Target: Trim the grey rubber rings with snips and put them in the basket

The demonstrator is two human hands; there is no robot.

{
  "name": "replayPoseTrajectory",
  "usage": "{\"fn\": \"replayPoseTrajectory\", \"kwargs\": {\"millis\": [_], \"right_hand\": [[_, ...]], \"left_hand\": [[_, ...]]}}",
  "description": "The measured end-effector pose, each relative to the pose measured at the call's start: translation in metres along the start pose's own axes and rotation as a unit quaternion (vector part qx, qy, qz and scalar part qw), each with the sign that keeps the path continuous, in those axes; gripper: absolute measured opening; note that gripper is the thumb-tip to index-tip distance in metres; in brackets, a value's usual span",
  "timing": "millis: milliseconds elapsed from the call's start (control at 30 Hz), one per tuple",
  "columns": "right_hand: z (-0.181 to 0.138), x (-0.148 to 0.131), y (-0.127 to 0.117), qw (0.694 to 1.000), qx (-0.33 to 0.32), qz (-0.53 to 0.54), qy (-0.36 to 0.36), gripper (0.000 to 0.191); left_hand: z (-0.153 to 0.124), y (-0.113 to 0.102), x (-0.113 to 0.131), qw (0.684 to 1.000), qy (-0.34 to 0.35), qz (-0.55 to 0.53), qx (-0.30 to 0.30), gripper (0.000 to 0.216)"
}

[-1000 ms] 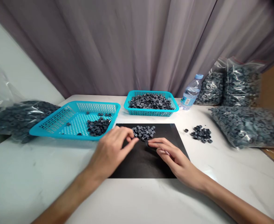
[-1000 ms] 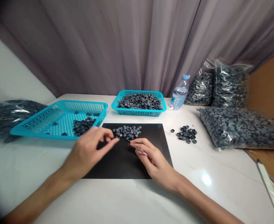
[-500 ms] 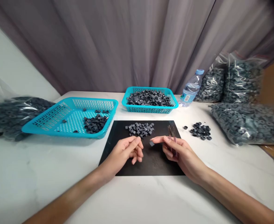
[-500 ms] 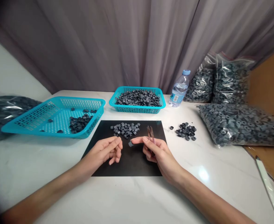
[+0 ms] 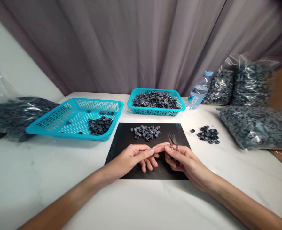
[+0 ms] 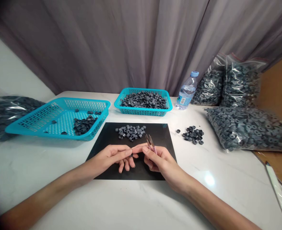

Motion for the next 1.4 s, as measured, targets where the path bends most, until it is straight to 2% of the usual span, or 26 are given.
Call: {"fn": "replayPoseTrajectory", "kwargs": {"millis": [133,300,567,767,1033,1400], "right_hand": [[0.0,0.0,0.002,0.998,0.018,-0.052,-0.012,0.047],[0.0,-0.005,0.01,0.99,0.022,-0.117,-0.071,0.033],[0.001,-0.003,0.007,0.994,0.042,-0.091,-0.041,0.035],[0.001,-0.002,0.002,0.992,0.071,-0.105,-0.015,0.042],[0.001,-0.002,0.003,0.991,0.058,-0.119,-0.012,0.044],[0.001,-0.002,0.002,0.992,0.041,-0.12,-0.011,0.044]], "left_hand": [[0.001,-0.001,-0.001,1.0,-0.016,-0.007,0.014,0.041],[0.002,0.004,-0.001,0.999,-0.024,0.026,0.012,0.048],[0.0,0.009,-0.001,0.999,-0.024,0.043,-0.005,0.055],[-0.002,0.001,0.001,0.999,-0.035,0.033,0.0,0.047],[-0.005,0.004,0.009,0.998,-0.043,0.035,0.003,0.043],[-0.004,0.004,0.007,0.998,-0.044,0.034,-0.006,0.043]]}}
Point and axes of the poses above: each hand's wrist, its own z-axis towards the middle knuckle, its own y-axis out of the palm, x = y × z, the point moved 3 cm from there along z, towards the middle knuckle, and after that the axes turned 6 degrees about -y, right-handed, at the moved point
